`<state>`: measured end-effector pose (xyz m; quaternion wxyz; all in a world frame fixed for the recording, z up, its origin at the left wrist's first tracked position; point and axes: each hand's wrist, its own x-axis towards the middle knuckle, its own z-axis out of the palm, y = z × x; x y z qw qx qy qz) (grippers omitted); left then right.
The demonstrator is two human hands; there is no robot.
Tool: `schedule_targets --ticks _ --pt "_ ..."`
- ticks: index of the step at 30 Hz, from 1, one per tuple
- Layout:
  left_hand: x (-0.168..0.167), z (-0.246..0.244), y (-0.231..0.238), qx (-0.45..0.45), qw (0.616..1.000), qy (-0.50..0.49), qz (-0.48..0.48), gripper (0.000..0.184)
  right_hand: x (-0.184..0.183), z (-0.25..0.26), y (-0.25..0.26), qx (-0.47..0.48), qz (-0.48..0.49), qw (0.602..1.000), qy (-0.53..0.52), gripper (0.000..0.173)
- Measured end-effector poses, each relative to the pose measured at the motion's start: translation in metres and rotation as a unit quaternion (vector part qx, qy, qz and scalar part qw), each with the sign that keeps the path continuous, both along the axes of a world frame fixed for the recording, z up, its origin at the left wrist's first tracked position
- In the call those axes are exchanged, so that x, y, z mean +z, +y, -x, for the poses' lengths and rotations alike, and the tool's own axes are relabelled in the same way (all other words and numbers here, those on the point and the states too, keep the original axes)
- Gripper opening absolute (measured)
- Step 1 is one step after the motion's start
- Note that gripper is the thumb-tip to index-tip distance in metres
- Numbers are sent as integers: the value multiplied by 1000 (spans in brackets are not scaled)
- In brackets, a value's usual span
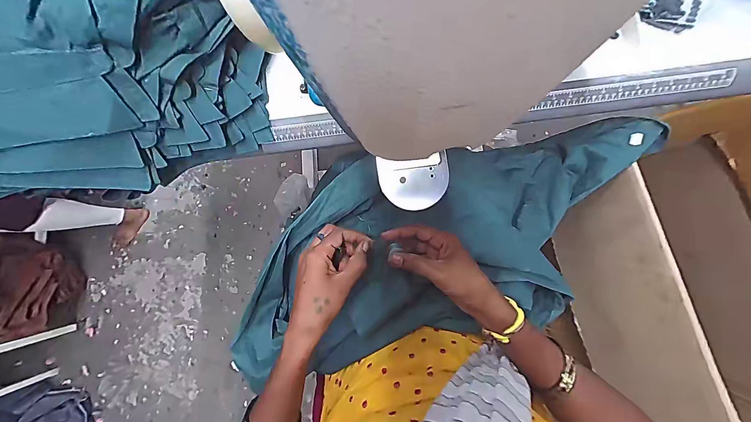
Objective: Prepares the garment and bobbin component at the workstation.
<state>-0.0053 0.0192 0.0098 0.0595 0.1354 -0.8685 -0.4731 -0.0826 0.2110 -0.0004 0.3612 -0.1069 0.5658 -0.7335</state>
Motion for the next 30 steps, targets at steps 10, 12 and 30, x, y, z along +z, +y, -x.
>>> schedule_targets --ticks 10,12,30 --pt "4 -4 -10 -54 992 -46 -107 33 -3 -3 4 -23 -14 982 186 33" --pt "3 -1 -2 -113 980 -53 -153 41 -3 -2 6 -34 -4 972 234 33" --pt "-11 -4 -25 -48 997 13 -58 19 -2 15 44 -54 -9 967 249 27"
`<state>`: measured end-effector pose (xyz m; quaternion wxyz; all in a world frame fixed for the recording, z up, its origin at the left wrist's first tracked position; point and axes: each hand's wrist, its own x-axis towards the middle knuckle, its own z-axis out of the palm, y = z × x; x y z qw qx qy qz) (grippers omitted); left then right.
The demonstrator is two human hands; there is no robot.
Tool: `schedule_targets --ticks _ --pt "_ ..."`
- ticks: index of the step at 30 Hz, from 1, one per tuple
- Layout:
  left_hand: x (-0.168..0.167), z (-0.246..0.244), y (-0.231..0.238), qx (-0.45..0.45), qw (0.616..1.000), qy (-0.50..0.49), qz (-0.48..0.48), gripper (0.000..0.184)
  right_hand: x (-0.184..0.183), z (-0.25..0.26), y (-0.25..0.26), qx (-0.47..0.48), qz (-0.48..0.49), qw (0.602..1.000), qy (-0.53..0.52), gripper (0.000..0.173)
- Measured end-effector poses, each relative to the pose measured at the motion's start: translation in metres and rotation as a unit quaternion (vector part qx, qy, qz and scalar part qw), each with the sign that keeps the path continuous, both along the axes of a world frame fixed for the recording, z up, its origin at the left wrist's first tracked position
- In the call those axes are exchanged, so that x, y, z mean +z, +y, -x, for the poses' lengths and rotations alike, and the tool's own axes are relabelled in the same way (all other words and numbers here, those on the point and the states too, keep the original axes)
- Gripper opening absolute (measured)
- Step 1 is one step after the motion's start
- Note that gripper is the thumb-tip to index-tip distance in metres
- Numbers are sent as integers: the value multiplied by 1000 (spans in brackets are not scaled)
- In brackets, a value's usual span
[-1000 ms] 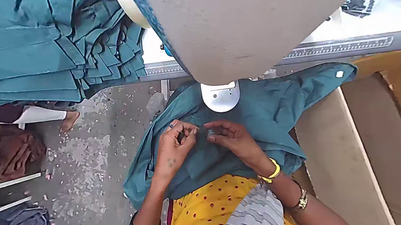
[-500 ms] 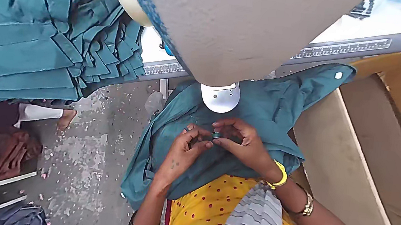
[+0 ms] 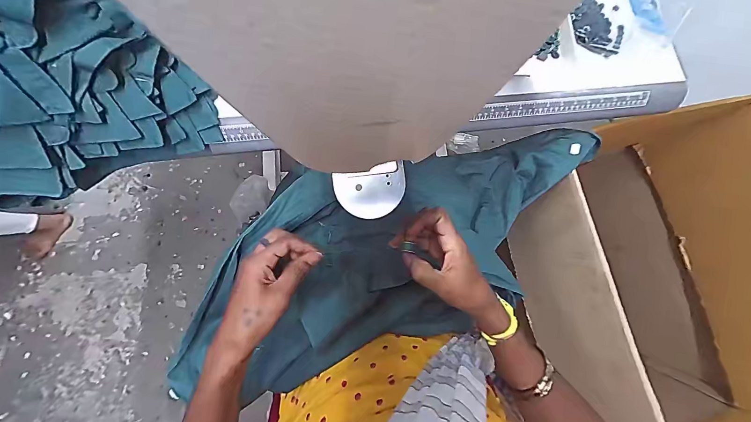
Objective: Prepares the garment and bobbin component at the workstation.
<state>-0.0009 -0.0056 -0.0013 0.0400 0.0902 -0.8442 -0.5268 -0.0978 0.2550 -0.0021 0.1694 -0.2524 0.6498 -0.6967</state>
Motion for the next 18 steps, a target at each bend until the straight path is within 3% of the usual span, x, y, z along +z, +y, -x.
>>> schedule_targets --ticks 2,5,7,9,11,13,15,18 --pt "-9 -9 -22 33 990 -60 119 22 4 1 2 38 163 974 -151 25" --pt "-22 -21 -49 56 963 -153 215 22 11 3 -2 96 330 896 -281 24" --pt "-24 -27 -63 103 952 -187 219 25 15 4 -5 133 382 854 -327 20" --pt "-19 -28 -74 183 953 -131 201 34 19 4 -8 142 383 841 -355 15" --pt "-5 -18 -79 268 957 -29 109 39 23 4 -11 136 351 849 -371 15" --pt "17 0 -67 271 954 54 -114 37 27 4 -13 120 313 860 -386 13" --pt "33 12 -46 170 937 58 -301 43 31 4 -16 104 272 872 -394 11" --pt "40 24 7 17 886 -27 -463 41 35 2 -20 58 210 894 -392 10"
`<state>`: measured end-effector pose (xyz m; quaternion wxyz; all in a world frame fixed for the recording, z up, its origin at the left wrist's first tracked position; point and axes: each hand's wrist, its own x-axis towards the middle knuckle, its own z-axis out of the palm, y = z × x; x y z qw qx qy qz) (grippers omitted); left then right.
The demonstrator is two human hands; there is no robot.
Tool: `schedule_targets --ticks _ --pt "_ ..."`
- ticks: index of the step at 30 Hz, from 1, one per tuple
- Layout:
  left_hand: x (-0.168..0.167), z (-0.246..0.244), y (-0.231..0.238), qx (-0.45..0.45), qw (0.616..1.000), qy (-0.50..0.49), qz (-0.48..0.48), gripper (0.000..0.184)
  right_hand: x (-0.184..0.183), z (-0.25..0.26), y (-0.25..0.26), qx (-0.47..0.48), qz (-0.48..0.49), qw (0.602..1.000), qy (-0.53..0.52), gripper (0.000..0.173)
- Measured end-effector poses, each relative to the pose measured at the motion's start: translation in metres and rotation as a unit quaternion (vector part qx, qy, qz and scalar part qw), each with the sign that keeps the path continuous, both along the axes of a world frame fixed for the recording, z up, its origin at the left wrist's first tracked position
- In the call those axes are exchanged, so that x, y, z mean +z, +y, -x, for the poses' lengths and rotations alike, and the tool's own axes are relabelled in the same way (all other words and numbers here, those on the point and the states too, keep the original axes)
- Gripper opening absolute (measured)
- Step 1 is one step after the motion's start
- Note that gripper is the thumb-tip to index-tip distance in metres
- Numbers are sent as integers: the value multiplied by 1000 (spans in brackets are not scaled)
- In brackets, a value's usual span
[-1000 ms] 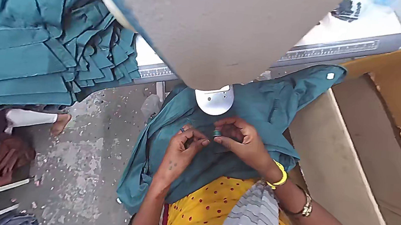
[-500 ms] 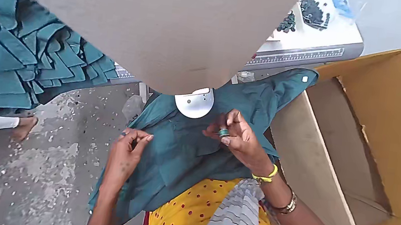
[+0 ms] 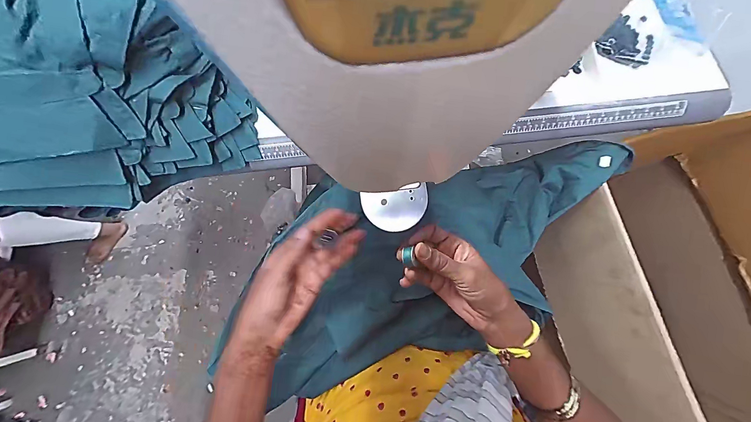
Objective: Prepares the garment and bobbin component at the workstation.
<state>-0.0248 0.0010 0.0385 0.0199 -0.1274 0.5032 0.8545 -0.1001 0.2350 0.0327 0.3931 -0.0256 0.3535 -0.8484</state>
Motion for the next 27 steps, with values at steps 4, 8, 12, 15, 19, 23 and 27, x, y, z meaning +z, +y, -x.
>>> schedule_targets --ticks 4,8,12,15,19,23,27 --pt "-2 -1 52 -86 995 -38 -29 47 1 -5 -4 -53 -116 990 61 9" --pt "-5 -3 62 -111 986 10 126 45 -4 -10 -8 -65 -178 974 122 10" --pt "-3 -10 59 -52 971 48 229 42 -5 -13 -16 -57 -192 969 146 15" --pt "-2 -13 54 -18 959 108 262 46 -8 -13 -17 -13 -246 947 208 20" --pt "-5 -15 29 42 861 185 473 29 -6 -20 -8 67 -309 868 383 29" --pt "-7 -13 17 53 772 201 600 16 -7 -40 -8 -36 -312 695 647 24" --pt "-7 -13 20 60 884 169 433 20 -4 -35 -5 -68 -309 664 677 26"
